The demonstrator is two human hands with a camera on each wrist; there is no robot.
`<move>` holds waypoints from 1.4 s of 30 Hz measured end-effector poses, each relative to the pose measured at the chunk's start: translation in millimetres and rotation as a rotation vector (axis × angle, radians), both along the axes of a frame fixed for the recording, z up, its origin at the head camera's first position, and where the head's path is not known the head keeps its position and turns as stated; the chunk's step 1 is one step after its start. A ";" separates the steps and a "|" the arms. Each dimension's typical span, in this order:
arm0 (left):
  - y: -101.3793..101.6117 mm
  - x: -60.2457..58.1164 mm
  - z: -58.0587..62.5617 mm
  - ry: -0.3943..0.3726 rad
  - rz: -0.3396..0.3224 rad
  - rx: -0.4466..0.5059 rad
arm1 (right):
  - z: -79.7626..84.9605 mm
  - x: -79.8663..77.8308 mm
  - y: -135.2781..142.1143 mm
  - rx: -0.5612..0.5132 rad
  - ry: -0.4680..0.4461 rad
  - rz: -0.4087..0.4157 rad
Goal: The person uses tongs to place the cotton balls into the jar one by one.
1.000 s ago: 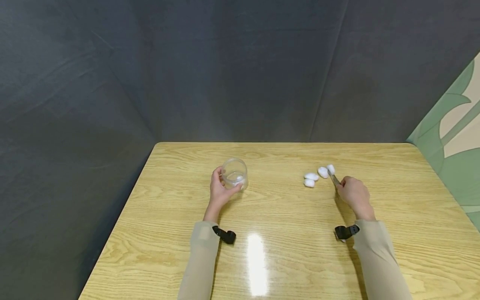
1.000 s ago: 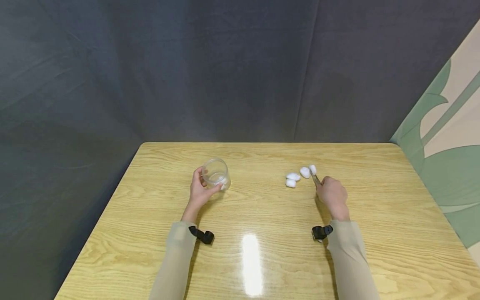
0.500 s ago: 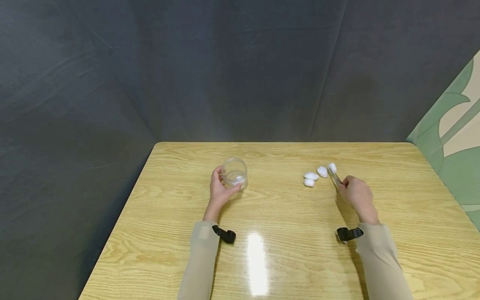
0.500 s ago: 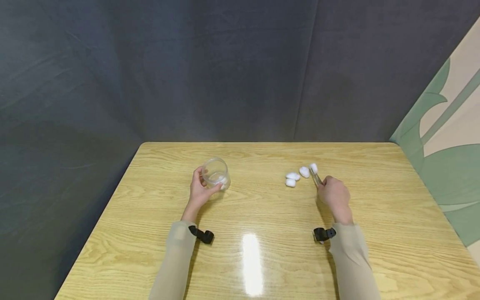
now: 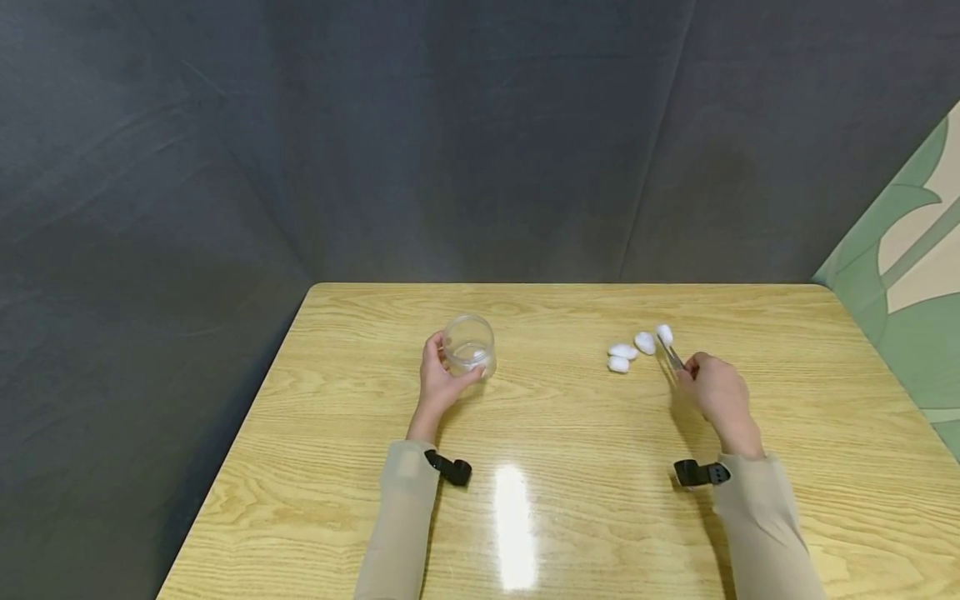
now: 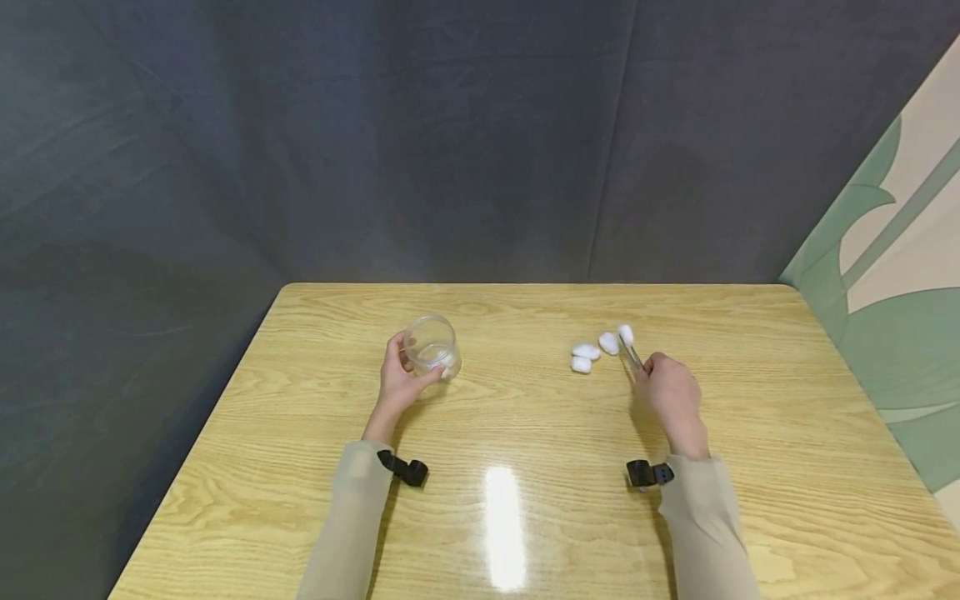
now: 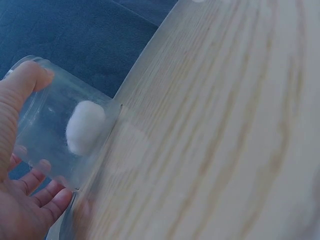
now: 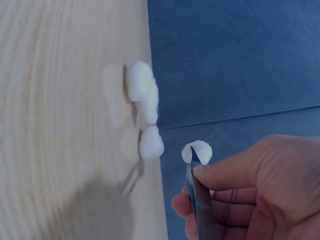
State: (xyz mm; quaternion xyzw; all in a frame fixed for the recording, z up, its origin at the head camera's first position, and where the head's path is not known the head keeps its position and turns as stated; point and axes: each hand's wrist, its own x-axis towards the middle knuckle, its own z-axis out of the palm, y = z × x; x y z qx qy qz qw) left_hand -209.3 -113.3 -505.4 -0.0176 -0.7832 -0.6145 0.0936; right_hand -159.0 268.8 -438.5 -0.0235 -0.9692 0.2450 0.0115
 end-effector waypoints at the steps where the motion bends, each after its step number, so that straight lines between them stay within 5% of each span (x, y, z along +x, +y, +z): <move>1: 0.0 0.0 0.2 0.001 -0.001 0.001 | 1.1 0.6 -0.6 0.001 0.010 0.001; 25: -0.4 0.9 1.3 0.001 -0.006 0.002 | 18.1 17.2 -19.9 0.001 0.115 0.024; 42: 1.3 2.8 7.0 -0.009 -0.015 0.016 | 31.3 25.2 -43.3 -0.001 0.086 0.092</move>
